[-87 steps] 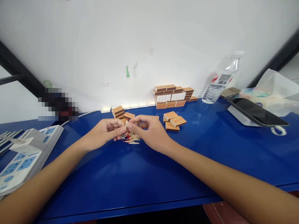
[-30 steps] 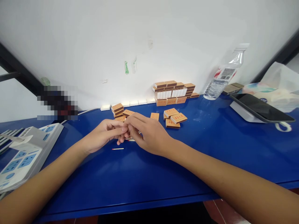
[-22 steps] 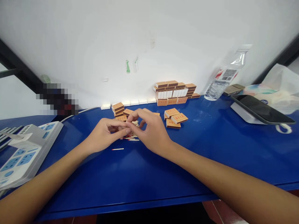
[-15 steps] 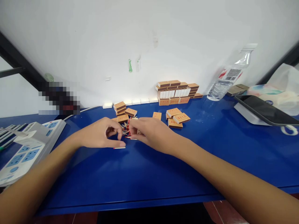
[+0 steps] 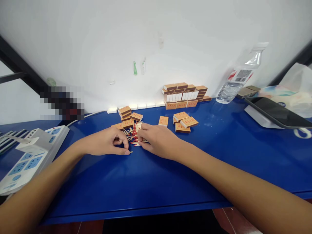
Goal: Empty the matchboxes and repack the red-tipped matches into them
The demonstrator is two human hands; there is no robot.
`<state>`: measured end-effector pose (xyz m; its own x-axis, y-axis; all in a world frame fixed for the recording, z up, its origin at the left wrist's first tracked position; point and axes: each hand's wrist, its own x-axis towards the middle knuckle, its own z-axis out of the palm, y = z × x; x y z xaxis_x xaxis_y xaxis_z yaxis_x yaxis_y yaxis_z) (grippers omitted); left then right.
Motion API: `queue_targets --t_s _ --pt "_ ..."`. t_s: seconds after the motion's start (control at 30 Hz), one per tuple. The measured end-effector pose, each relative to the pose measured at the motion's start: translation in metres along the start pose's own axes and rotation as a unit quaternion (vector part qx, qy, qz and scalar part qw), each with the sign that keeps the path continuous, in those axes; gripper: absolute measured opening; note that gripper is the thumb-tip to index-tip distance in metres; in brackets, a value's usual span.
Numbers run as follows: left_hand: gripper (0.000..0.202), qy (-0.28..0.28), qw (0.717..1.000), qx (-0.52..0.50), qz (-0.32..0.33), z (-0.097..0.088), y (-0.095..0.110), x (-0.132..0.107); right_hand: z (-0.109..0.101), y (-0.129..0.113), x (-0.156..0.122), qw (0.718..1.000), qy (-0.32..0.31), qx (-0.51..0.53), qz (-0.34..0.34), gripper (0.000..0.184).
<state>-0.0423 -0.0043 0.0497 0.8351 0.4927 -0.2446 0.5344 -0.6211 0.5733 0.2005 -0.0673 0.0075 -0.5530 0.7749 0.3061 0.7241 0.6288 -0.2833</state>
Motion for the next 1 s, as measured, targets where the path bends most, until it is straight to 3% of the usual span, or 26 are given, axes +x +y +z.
queue_targets --t_s 0.13,0.3,0.5,0.6,0.73,0.8,1.0 --pt "0.02 -0.006 1.0 -0.008 -0.002 0.002 0.002 0.001 0.001 -0.003 0.001 0.999 0.025 0.023 0.013 0.007" --pt "0.02 0.029 0.999 -0.014 0.019 0.014 0.001 0.01 -0.004 -0.008 0.0 0.998 -0.026 0.058 0.021 0.007" --pt "0.021 0.126 0.988 -0.031 0.084 0.032 -0.001 0.02 -0.004 -0.01 -0.001 0.998 0.005 0.028 0.063 0.008" --pt "0.02 0.197 0.977 0.004 0.084 0.027 0.0 0.017 -0.005 -0.012 -0.002 0.998 0.019 0.045 0.046 0.003" --pt "0.012 0.294 0.949 0.098 0.058 0.008 -0.002 0.008 -0.002 -0.015 -0.002 0.998 -0.015 0.06 0.014 0.006" --pt "0.009 0.291 0.947 0.131 0.045 0.001 -0.004 0.004 0.001 -0.016 -0.002 0.998 -0.032 0.047 0.013 0.01" --pt "0.018 0.196 0.972 0.13 0.018 0.001 -0.009 0.005 0.002 -0.011 0.0 0.999 -0.029 0.005 0.04 0.013"
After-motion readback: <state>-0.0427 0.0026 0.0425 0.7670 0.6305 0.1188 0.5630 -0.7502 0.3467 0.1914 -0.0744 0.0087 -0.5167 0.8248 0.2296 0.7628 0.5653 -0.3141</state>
